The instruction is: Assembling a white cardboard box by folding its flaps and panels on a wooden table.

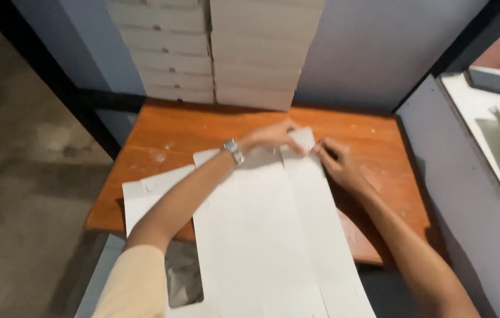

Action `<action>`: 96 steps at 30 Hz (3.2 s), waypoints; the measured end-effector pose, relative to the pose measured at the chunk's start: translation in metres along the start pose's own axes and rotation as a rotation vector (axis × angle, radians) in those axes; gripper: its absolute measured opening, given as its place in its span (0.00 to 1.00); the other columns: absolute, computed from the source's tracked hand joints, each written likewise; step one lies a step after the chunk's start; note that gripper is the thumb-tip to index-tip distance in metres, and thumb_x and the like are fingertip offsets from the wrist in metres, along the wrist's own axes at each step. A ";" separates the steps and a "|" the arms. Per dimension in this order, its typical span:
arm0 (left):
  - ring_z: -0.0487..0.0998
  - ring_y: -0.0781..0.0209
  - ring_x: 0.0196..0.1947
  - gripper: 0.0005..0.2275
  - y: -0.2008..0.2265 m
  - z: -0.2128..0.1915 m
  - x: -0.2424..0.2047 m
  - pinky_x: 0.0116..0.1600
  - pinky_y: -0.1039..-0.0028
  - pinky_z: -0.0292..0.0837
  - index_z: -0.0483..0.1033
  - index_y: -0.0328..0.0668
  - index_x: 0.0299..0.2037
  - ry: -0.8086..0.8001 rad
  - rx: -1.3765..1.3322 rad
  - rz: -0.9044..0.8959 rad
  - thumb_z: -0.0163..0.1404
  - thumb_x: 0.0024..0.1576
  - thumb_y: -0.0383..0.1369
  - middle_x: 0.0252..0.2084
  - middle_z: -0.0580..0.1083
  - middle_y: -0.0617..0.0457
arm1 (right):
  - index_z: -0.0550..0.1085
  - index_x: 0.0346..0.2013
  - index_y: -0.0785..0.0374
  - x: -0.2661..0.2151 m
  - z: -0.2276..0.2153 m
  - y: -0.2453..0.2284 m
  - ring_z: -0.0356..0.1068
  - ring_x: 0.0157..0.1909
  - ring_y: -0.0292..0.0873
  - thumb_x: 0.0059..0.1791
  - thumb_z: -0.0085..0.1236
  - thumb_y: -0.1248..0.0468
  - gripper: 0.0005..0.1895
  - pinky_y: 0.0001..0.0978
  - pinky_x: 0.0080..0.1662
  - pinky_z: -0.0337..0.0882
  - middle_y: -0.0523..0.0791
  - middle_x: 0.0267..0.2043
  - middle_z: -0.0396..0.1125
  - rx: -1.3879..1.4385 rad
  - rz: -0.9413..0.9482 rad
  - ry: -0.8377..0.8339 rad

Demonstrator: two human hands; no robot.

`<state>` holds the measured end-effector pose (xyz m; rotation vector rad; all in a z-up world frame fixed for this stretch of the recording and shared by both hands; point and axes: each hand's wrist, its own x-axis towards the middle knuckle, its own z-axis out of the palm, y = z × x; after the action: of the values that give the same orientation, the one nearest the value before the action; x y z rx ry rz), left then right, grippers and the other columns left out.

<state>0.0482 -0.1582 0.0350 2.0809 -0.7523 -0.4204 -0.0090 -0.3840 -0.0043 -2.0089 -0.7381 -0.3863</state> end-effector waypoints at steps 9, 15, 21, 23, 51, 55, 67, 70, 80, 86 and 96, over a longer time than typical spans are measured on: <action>0.81 0.65 0.33 0.16 0.077 -0.026 0.023 0.39 0.74 0.73 0.84 0.48 0.42 0.197 -0.086 0.451 0.68 0.46 0.41 0.34 0.82 0.53 | 0.69 0.29 0.62 0.042 -0.078 -0.009 0.56 0.33 0.36 0.62 0.47 0.64 0.17 0.29 0.37 0.60 0.41 0.25 0.58 0.099 -0.160 0.136; 0.79 0.73 0.27 0.06 0.148 -0.039 -0.027 0.38 0.80 0.73 0.81 0.51 0.31 0.288 -0.264 0.490 0.63 0.51 0.40 0.27 0.80 0.60 | 0.66 0.22 0.59 0.091 -0.115 -0.093 0.51 0.22 0.29 0.61 0.47 0.63 0.22 0.21 0.30 0.53 0.37 0.16 0.54 0.155 -0.182 -0.062; 0.79 0.65 0.27 0.08 0.156 -0.057 -0.048 0.37 0.72 0.75 0.78 0.48 0.32 0.204 -0.086 0.506 0.59 0.55 0.40 0.28 0.81 0.53 | 0.66 0.20 0.63 0.100 -0.121 -0.150 0.49 0.17 0.32 0.58 0.48 0.64 0.21 0.24 0.24 0.51 0.41 0.11 0.50 0.057 -0.231 -0.296; 0.81 0.59 0.27 0.10 0.174 -0.067 -0.066 0.37 0.69 0.77 0.77 0.46 0.33 0.181 -0.022 0.525 0.57 0.56 0.42 0.29 0.81 0.50 | 0.67 0.20 0.64 0.105 -0.123 -0.151 0.50 0.14 0.33 0.58 0.48 0.64 0.21 0.24 0.23 0.51 0.43 0.09 0.51 0.031 -0.243 -0.337; 0.71 0.72 0.35 0.05 0.150 -0.047 -0.107 0.43 0.81 0.65 0.79 0.43 0.37 0.379 -0.113 0.496 0.56 0.56 0.34 0.33 0.76 0.64 | 0.65 0.27 0.65 0.084 -0.097 -0.191 0.48 0.26 0.39 0.58 0.51 0.64 0.15 0.29 0.32 0.51 0.42 0.24 0.54 -0.335 -0.296 -0.207; 0.70 0.75 0.31 0.08 0.162 -0.048 -0.111 0.38 0.81 0.65 0.80 0.44 0.43 0.342 -0.033 0.566 0.56 0.58 0.37 0.32 0.78 0.64 | 0.64 0.33 0.66 0.074 -0.110 -0.197 0.58 0.33 0.39 0.49 0.61 0.59 0.16 0.28 0.39 0.65 0.44 0.32 0.60 -0.212 -0.319 -0.216; 0.52 0.76 0.18 0.18 0.154 -0.063 -0.091 0.26 0.82 0.46 0.77 0.54 0.58 0.269 0.088 0.596 0.51 0.58 0.26 0.29 0.78 0.64 | 0.69 0.37 0.70 0.054 -0.141 -0.214 0.59 0.33 0.41 0.50 0.55 0.56 0.16 0.31 0.40 0.63 0.46 0.32 0.60 -0.282 -0.439 -0.148; 0.83 0.41 0.50 0.17 0.157 -0.062 -0.091 0.58 0.55 0.76 0.77 0.41 0.54 0.262 -0.034 0.768 0.54 0.52 0.25 0.47 0.81 0.41 | 0.70 0.38 0.70 0.049 -0.130 -0.220 0.59 0.33 0.42 0.51 0.53 0.56 0.17 0.32 0.40 0.63 0.47 0.32 0.60 -0.291 -0.469 -0.114; 0.67 0.75 0.25 0.02 0.196 -0.040 -0.141 0.33 0.82 0.61 0.81 0.48 0.34 0.188 0.037 0.618 0.58 0.54 0.32 0.31 0.78 0.63 | 0.68 0.33 0.72 0.039 -0.106 -0.257 0.68 0.32 0.49 0.52 0.51 0.71 0.06 0.37 0.38 0.67 0.51 0.31 0.67 -0.320 -0.594 -0.190; 0.64 0.71 0.25 0.03 0.198 -0.027 -0.156 0.32 0.78 0.58 0.76 0.47 0.33 0.306 0.117 0.810 0.56 0.56 0.33 0.26 0.71 0.63 | 0.60 0.26 0.69 0.018 -0.103 -0.271 0.51 0.25 0.45 0.54 0.45 0.70 0.12 0.33 0.31 0.53 0.48 0.24 0.56 -0.333 -0.470 -0.128; 0.54 0.72 0.23 0.06 0.214 -0.038 -0.155 0.30 0.79 0.50 0.72 0.46 0.27 0.296 0.089 0.715 0.55 0.53 0.33 0.21 0.61 0.63 | 0.59 0.27 0.68 0.037 -0.101 -0.251 0.47 0.28 0.45 0.57 0.40 0.64 0.15 0.32 0.34 0.51 0.47 0.25 0.51 -0.006 -0.443 -0.225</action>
<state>-0.1264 -0.1301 0.2351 1.7433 -1.2655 0.3130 -0.1378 -0.3607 0.2354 -1.9043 -1.3325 -0.4196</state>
